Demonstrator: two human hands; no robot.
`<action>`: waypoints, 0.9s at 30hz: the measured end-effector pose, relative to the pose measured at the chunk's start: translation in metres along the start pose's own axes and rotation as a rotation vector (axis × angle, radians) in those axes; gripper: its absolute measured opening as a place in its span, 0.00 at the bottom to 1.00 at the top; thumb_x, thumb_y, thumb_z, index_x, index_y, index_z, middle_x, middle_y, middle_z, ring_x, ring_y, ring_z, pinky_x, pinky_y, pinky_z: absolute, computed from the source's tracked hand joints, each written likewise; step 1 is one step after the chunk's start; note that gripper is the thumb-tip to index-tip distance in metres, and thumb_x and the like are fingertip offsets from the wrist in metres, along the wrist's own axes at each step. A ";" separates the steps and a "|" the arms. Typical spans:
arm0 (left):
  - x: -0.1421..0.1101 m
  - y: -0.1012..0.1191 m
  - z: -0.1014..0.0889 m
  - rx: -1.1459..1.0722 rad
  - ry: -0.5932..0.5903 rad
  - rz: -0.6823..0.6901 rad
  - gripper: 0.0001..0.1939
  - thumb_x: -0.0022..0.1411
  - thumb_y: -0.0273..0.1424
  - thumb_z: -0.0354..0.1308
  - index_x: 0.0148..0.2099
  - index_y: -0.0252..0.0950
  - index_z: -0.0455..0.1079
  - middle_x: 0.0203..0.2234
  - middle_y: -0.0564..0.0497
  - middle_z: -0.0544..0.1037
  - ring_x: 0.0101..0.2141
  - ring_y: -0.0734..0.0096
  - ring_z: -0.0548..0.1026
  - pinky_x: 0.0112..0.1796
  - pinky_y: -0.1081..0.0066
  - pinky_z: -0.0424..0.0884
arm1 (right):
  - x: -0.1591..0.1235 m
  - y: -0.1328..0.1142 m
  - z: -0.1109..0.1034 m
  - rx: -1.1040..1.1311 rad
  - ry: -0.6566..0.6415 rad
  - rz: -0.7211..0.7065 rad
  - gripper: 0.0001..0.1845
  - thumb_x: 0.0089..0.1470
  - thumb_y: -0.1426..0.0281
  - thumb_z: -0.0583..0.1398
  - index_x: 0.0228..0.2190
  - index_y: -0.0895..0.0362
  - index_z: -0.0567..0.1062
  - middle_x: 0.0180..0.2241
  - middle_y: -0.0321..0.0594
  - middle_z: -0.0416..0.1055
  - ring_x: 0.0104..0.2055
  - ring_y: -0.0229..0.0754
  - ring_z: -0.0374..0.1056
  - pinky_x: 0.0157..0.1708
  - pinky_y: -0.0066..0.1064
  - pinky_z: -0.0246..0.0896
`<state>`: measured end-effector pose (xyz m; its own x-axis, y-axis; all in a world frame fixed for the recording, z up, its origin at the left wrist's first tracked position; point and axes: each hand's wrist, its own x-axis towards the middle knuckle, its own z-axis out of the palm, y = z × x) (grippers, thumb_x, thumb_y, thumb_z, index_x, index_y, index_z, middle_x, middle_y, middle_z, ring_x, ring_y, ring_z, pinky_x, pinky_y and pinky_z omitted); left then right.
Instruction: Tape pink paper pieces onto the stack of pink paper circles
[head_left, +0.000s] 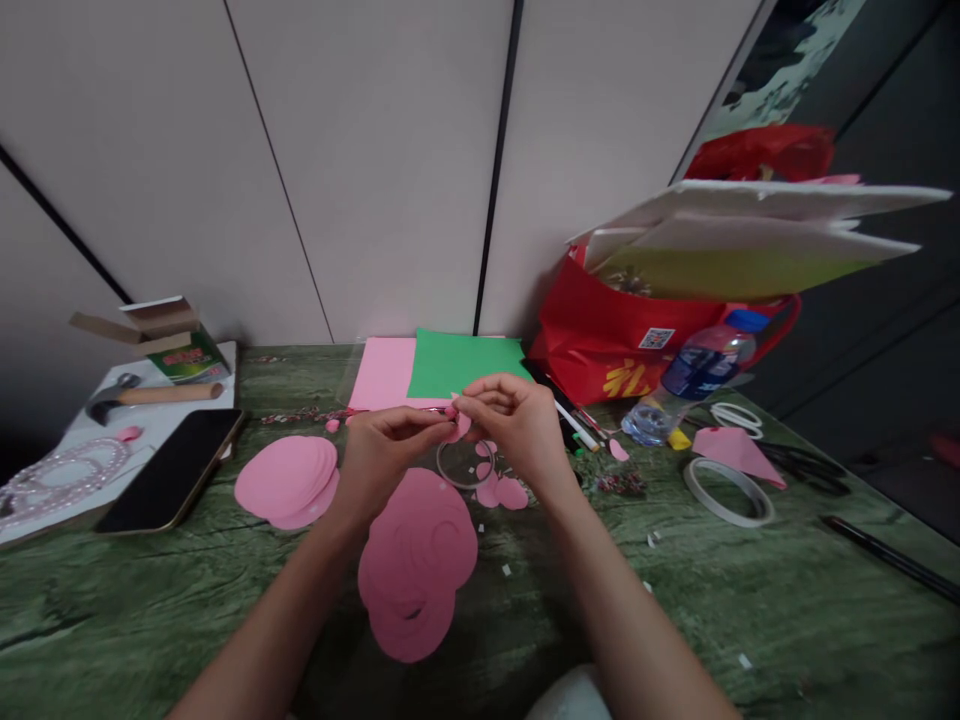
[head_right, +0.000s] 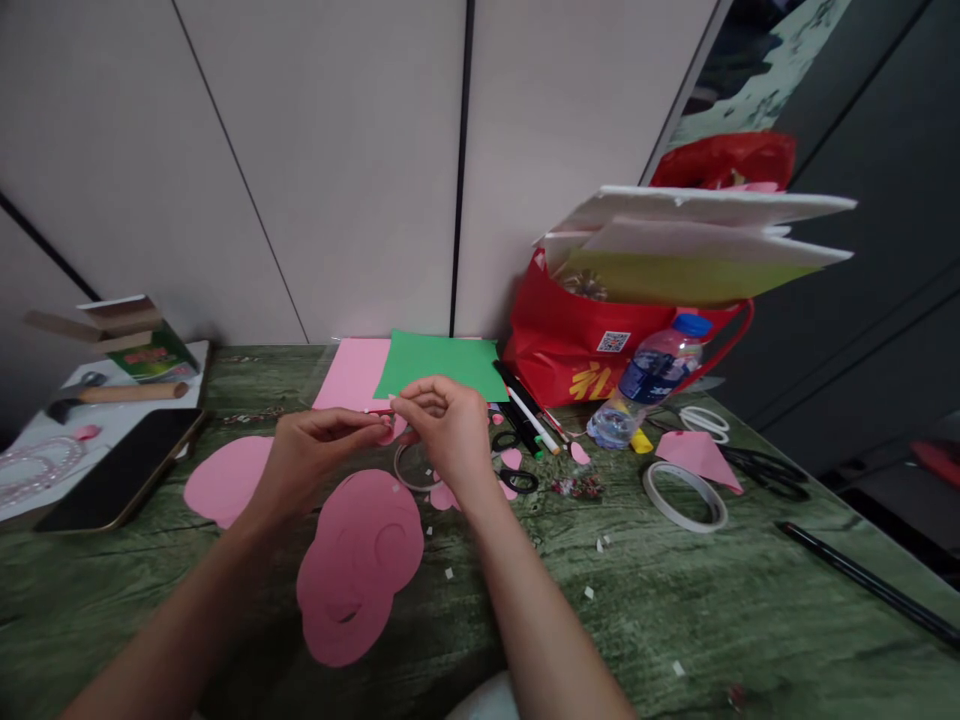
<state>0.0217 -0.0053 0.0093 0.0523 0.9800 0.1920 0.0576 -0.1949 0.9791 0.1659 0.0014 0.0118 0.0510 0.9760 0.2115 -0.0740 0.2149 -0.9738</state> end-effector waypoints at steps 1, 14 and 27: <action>0.000 -0.001 0.000 0.004 -0.008 -0.002 0.04 0.43 0.26 0.65 0.27 0.36 0.77 0.24 0.51 0.81 0.27 0.71 0.77 0.32 0.74 0.73 | 0.000 -0.001 0.000 -0.009 -0.008 -0.011 0.07 0.39 0.69 0.65 0.22 0.58 0.71 0.18 0.32 0.71 0.15 0.32 0.65 0.14 0.23 0.62; 0.002 0.003 -0.002 -0.099 0.106 0.001 0.04 0.48 0.28 0.63 0.29 0.33 0.76 0.24 0.50 0.79 0.27 0.72 0.76 0.32 0.73 0.73 | -0.002 -0.004 0.000 0.071 -0.088 0.036 0.25 0.31 0.73 0.68 0.38 0.57 0.73 0.39 0.43 0.73 0.31 0.38 0.71 0.32 0.32 0.69; 0.001 0.003 -0.003 -0.112 0.040 0.016 0.05 0.47 0.29 0.63 0.29 0.33 0.75 0.25 0.49 0.80 0.27 0.70 0.77 0.33 0.69 0.74 | -0.002 0.000 0.002 -0.026 -0.066 0.012 0.08 0.44 0.66 0.61 0.25 0.58 0.71 0.20 0.36 0.72 0.21 0.37 0.70 0.21 0.28 0.67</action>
<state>0.0192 -0.0046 0.0129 0.0127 0.9780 0.2084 -0.0547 -0.2074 0.9767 0.1634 -0.0003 0.0121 -0.0156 0.9788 0.2044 -0.0486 0.2034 -0.9779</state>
